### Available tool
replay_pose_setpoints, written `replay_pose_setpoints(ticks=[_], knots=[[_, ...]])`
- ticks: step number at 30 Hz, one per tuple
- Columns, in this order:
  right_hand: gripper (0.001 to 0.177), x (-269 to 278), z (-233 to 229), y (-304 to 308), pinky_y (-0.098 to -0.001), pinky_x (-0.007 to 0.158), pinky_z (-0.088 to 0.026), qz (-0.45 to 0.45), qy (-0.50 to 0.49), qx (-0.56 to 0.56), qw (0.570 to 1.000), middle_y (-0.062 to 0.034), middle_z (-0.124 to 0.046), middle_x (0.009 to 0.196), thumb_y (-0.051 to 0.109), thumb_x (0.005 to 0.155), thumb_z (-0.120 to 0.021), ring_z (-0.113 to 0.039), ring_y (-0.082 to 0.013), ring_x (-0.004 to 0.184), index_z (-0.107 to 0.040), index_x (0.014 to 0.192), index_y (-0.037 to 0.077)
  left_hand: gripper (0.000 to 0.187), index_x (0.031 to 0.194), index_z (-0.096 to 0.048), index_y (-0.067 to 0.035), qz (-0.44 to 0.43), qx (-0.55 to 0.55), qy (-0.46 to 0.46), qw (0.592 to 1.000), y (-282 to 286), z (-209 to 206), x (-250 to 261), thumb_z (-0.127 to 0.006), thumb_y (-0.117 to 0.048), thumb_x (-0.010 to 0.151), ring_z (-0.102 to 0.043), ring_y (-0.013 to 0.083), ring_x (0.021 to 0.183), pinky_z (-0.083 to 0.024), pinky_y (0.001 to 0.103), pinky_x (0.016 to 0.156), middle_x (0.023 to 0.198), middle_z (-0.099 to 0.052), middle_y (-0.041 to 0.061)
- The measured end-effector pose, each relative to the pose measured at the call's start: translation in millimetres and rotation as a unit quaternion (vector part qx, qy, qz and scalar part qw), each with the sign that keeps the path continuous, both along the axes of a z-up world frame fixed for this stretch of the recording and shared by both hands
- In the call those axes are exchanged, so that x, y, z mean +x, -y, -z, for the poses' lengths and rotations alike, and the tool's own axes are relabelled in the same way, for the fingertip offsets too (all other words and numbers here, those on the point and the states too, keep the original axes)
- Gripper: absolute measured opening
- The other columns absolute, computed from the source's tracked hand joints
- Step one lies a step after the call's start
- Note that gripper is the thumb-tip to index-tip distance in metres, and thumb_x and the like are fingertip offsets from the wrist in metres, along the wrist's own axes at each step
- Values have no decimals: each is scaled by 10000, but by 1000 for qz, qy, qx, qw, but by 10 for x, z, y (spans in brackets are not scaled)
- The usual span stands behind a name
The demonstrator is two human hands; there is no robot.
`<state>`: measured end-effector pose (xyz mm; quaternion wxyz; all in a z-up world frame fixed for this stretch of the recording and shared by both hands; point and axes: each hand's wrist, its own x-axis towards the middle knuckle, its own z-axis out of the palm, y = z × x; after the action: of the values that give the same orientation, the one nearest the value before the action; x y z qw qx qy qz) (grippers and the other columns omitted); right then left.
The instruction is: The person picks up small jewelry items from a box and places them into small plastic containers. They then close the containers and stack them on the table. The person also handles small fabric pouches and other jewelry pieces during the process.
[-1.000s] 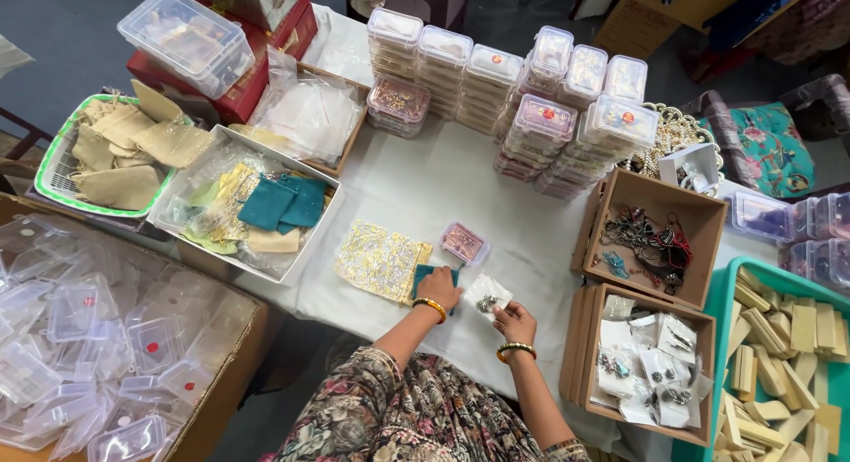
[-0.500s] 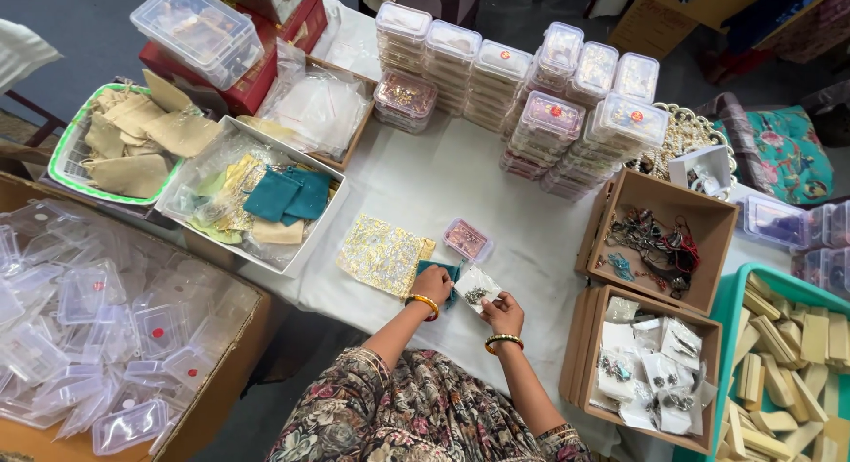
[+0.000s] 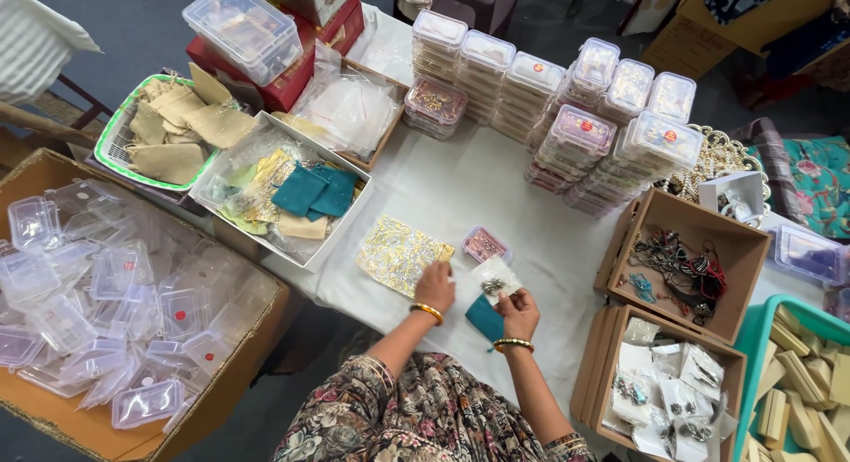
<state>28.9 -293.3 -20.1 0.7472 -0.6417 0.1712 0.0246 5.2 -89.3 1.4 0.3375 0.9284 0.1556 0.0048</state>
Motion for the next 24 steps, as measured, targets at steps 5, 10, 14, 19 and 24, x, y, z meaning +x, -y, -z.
replay_pose_setpoints(ticks=[5,10,14,19,24], knots=[[183,-120,38,-208,-271,578,-565,-62,-40,-1,997,-39,-700,825,32,897,-735,-642,-112,635,-678,1067,-2,307,1013,-638,-60,-20,65,-9,998,-371,129,-1,-775,-203,777,-600,336,1019,-524,454,839,1076,-601,137],[155,-135,-8,-303,-275,593,-583,-82,-91,-13,992,-28,-709,829,36,897,-728,-648,-107,659,-688,1044,8,128,881,-712,-80,-34,33,-14,999,-475,349,8,-735,-203,852,-638,309,980,-529,436,864,1005,-655,103],[158,-141,17,-388,-274,602,-586,-85,-98,-4,992,-28,-711,840,31,893,-729,-660,-110,684,-692,1046,13,179,788,-734,-66,-54,-27,6,998,-547,298,-17,-722,-226,865,-654,322,927,-530,434,851,934,-684,118],[155,-140,129,-458,-280,599,-592,-86,-109,5,990,-20,-713,841,15,881,-733,-659,-112,691,-686,1028,9,178,784,-744,-68,-66,-52,17,996,-616,404,-13,-718,-226,860,-661,333,878,-538,445,812,902,-700,119],[199,-119,201,-620,-295,589,-607,-99,-104,-33,989,-40,-670,821,8,873,-748,-651,-127,679,-643,1039,-23,142,795,-716,-65,-69,-105,75,989,-574,105,-108,-720,-192,859,-672,309,799,-554,417,751,863,-690,96]])
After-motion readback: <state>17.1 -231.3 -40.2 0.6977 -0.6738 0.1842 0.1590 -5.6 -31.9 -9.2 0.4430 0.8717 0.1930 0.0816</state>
